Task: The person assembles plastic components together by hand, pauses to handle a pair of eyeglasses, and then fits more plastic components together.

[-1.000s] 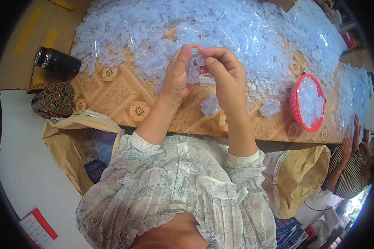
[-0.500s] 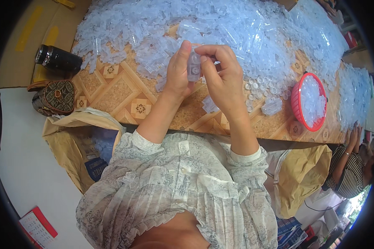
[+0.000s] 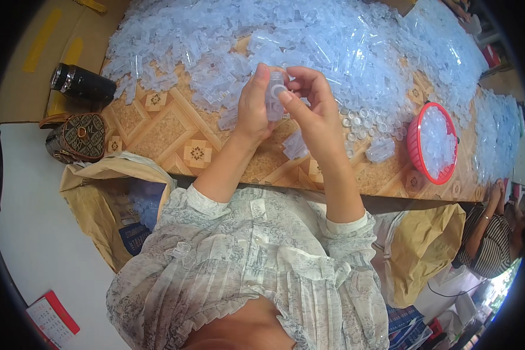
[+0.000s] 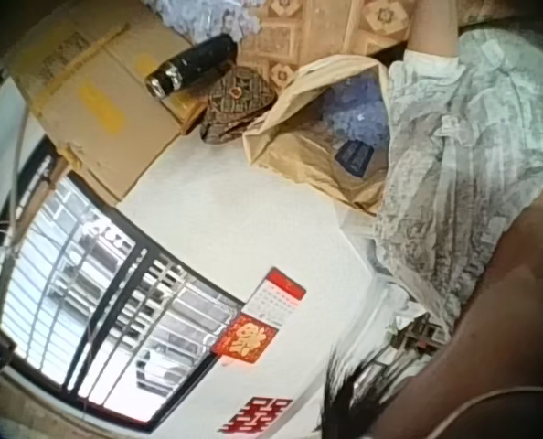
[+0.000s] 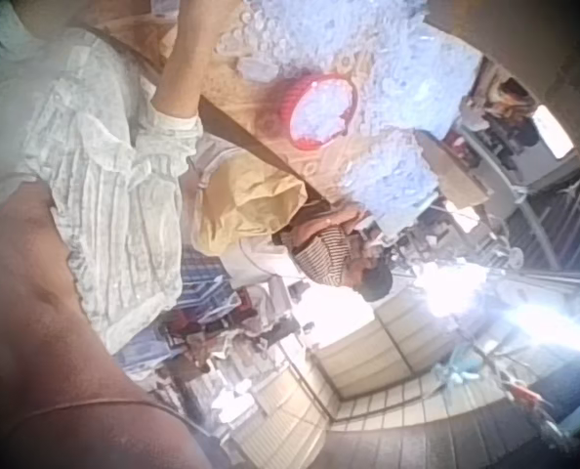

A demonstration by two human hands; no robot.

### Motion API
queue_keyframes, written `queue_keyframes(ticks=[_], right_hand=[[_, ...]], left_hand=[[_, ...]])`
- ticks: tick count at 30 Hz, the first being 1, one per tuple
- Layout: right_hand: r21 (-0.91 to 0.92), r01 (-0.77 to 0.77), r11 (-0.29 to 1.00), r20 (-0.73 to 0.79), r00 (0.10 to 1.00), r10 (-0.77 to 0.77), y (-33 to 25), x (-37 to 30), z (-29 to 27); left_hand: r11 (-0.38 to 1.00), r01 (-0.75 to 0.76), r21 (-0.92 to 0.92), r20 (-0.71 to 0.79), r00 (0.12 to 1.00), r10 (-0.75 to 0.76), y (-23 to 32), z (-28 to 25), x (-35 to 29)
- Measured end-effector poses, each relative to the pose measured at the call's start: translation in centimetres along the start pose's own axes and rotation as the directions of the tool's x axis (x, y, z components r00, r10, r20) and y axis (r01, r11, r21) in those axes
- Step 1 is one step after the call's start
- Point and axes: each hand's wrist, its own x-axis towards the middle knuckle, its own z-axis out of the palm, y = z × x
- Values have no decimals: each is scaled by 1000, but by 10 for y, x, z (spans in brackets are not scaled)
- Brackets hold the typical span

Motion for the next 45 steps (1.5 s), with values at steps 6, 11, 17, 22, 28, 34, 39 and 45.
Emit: queue_keyframes(ticks=[6,11,17,22,28,34,39,45], right_hand=[[208,-105,972,-63,991,120,-1,13,-9],[63,-166,984,7,986,166,-8,22,-6],[132,-82,988,-31,996,87,14,25,-1],[-43,24,999,-48,998,-27,7,20,6],[-43,103,994,-79,991,-106,3,15,8],[70,-96,993,-53,994,100,5,40,4],[306,-164,938,-50,981,188,1,38,-23],[-185,-150,971,-251,963,101,-6,1,-80]], left_hand=[[880,-247,405,95,969,228,-8,11,-1],[799,-268,538,160,963,215,-6,20,-5],[778,-239,580,143,971,192,-10,15,-4],[821,-264,507,86,963,257,-12,17,-7],[812,-299,501,78,950,302,-17,20,-13],[973,29,229,-43,999,-20,-7,22,4],[950,254,-183,12,967,-256,2,-7,14],[819,336,465,11,923,-385,30,5,-5]])
